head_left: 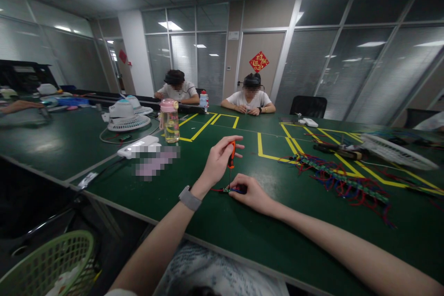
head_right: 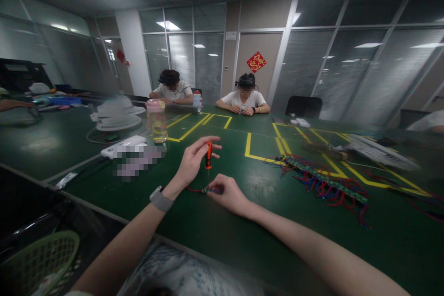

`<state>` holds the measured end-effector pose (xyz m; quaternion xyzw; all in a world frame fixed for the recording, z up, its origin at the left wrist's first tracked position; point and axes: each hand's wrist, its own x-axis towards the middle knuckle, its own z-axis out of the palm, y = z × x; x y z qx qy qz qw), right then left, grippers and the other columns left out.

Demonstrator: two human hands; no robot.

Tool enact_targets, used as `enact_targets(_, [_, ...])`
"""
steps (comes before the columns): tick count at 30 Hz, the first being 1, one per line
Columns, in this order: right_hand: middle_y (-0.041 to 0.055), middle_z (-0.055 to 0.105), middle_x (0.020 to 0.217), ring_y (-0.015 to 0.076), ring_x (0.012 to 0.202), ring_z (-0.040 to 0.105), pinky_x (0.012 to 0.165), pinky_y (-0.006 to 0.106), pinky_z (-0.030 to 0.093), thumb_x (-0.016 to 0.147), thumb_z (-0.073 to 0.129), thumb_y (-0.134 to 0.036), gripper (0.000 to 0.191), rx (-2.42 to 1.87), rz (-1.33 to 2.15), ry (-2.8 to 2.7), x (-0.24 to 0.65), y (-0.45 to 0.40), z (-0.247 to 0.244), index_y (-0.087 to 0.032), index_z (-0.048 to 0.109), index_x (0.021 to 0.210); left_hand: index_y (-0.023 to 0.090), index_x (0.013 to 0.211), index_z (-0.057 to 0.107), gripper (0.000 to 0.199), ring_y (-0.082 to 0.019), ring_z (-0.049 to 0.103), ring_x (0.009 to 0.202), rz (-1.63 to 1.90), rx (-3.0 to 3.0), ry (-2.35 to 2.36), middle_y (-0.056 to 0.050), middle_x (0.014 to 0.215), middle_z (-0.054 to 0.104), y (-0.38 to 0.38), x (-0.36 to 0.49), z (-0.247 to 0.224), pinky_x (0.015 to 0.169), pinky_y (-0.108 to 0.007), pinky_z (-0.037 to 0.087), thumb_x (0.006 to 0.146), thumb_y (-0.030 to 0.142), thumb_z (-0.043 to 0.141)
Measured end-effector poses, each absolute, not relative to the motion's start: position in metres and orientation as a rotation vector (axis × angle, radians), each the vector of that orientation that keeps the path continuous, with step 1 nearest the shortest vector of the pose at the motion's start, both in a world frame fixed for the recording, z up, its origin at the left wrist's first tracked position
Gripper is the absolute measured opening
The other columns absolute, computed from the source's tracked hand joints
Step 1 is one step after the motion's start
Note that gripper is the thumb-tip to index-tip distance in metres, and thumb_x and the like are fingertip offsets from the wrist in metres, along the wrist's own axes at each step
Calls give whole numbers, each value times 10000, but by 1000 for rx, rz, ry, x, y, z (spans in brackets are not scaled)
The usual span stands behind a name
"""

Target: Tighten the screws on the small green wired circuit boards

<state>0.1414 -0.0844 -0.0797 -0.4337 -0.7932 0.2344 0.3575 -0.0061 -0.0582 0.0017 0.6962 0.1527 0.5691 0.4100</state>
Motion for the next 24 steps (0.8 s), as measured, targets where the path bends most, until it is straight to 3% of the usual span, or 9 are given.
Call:
enact_targets(3, [22,588,771,126,688,535,620,238,412,714,650,-112,95,-1115,612,-2045,141,-85,-79,-141,682,799,178,1147,571,312,-159,615,856,1440,1736,422,-83,1045,605,-58,-5,-1,695,-275,538,860,291,527])
enact_targets(6, [23,589,769,129,695,535,625,240,414,719,647,-110,94,-1106,610,-2052,141,-86,-78,-143,684,799,187,1003,651,244,-143,581,838,1576,1882,538,-52,951,581,-57,-6,-2,735,-256,511,783,291,644])
enact_targets(8, [22,590,768,128,693,533,626,240,414,719,646,-110,89,-1105,606,-2053,141,-86,-77,-144,683,793,192,946,684,188,-162,562,937,1603,1926,542,-62,1016,559,-56,-7,-1,811,-268,491,803,294,618])
enact_targets(11, [20,590,771,124,687,530,624,237,414,719,645,-109,97,-1115,608,-2054,141,-86,-76,-149,686,798,198,1057,657,281,-196,563,1027,1443,1787,373,-88,1143,552,-56,-8,1,824,-312,506,900,299,448])
enact_targets(14, [16,587,769,120,684,529,621,234,414,720,645,-113,99,-1124,602,-2056,141,-86,-77,-152,686,801,182,1164,588,327,-188,622,893,1294,1633,289,-96,1072,608,-56,-8,2,743,-331,533,901,316,447])
enact_targets(18, [15,591,768,121,681,530,618,234,414,717,647,-115,89,-1124,594,-2057,141,-86,-77,-151,681,792,167,1004,669,252,-125,584,781,1398,1764,400,-50,924,605,-55,-9,2,711,-250,490,791,298,638])
enact_targets(21, [20,597,780,121,682,533,622,236,419,721,640,-112,91,-1121,601,-2055,141,-86,-77,-147,680,795,185,968,695,218,-138,569,896,1432,1819,421,-58,1039,572,-54,-9,2,775,-241,474,795,303,633])
enact_targets(24, [20,592,771,123,679,532,615,238,420,723,642,-119,85,-1130,597,-2056,141,-86,-77,-145,680,794,193,1127,627,310,-187,583,999,1329,1672,310,-92,1180,554,-54,-8,1,810,-302,504,891,326,474])
